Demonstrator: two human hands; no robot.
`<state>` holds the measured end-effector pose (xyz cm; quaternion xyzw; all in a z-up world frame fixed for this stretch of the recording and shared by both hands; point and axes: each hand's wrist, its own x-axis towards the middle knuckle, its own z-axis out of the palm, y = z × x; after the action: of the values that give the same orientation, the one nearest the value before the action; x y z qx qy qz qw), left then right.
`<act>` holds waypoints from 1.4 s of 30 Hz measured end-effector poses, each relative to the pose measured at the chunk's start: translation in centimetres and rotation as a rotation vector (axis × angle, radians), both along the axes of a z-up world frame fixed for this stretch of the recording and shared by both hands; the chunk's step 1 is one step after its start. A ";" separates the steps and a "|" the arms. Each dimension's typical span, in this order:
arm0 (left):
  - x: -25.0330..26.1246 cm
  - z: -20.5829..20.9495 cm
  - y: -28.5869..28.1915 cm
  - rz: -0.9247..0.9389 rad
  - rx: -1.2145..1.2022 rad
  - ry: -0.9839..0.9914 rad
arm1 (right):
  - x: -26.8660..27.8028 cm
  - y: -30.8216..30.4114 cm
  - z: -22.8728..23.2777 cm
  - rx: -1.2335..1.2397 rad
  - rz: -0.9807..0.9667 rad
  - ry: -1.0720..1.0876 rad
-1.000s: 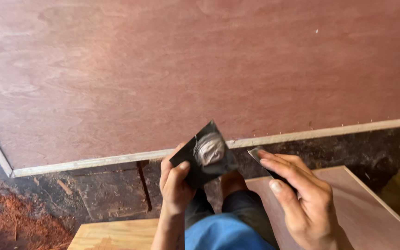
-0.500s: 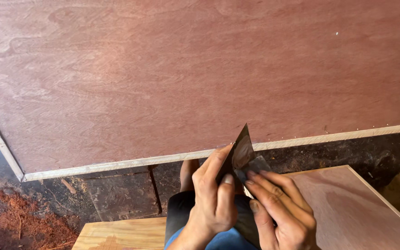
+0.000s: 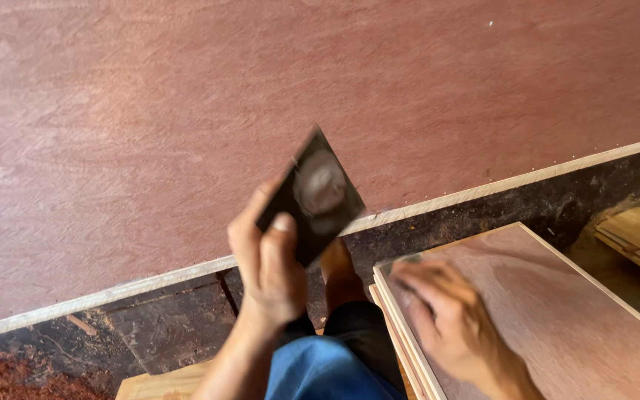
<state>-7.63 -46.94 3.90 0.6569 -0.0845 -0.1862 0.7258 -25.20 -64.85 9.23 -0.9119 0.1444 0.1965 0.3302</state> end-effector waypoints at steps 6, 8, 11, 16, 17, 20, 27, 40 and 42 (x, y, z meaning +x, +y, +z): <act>0.7 -0.9 1.9 0.101 0.048 0.176 | 0.3 -2.8 -3.2 -0.434 0.127 -0.037; -0.3 -1.8 2.7 0.100 0.108 0.192 | 0.3 -3.5 -3.1 -0.480 0.103 -0.042; -1.6 -3.0 3.5 0.110 0.087 0.362 | 0.5 -4.4 -4.9 -0.558 0.160 -0.140; -3.2 -4.1 4.0 0.097 0.037 0.435 | -0.8 -5.1 -6.9 -0.534 0.171 -0.169; -3.5 -4.5 4.0 0.099 0.036 0.457 | -1.0 -5.4 -7.0 -0.503 0.160 -0.146; -4.3 -5.8 3.4 0.202 -0.017 0.594 | -0.7 -7.3 -8.0 -0.530 0.134 -0.199; -3.1 -4.8 2.1 0.104 -0.242 0.689 | -1.4 -9.9 -6.3 -0.536 0.112 -0.170; -7.0 -4.4 -3.1 -0.022 -0.584 0.829 | -3.8 -14.7 -7.4 -0.514 0.092 -0.243; -8.0 -4.6 -4.4 0.045 -0.603 0.856 | -3.9 -16.0 -7.7 -0.503 0.101 -0.268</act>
<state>-15.67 -51.36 -0.66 0.2854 0.1838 -0.3896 0.8561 -29.05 -80.83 1.52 -0.9890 0.0979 0.0483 0.0995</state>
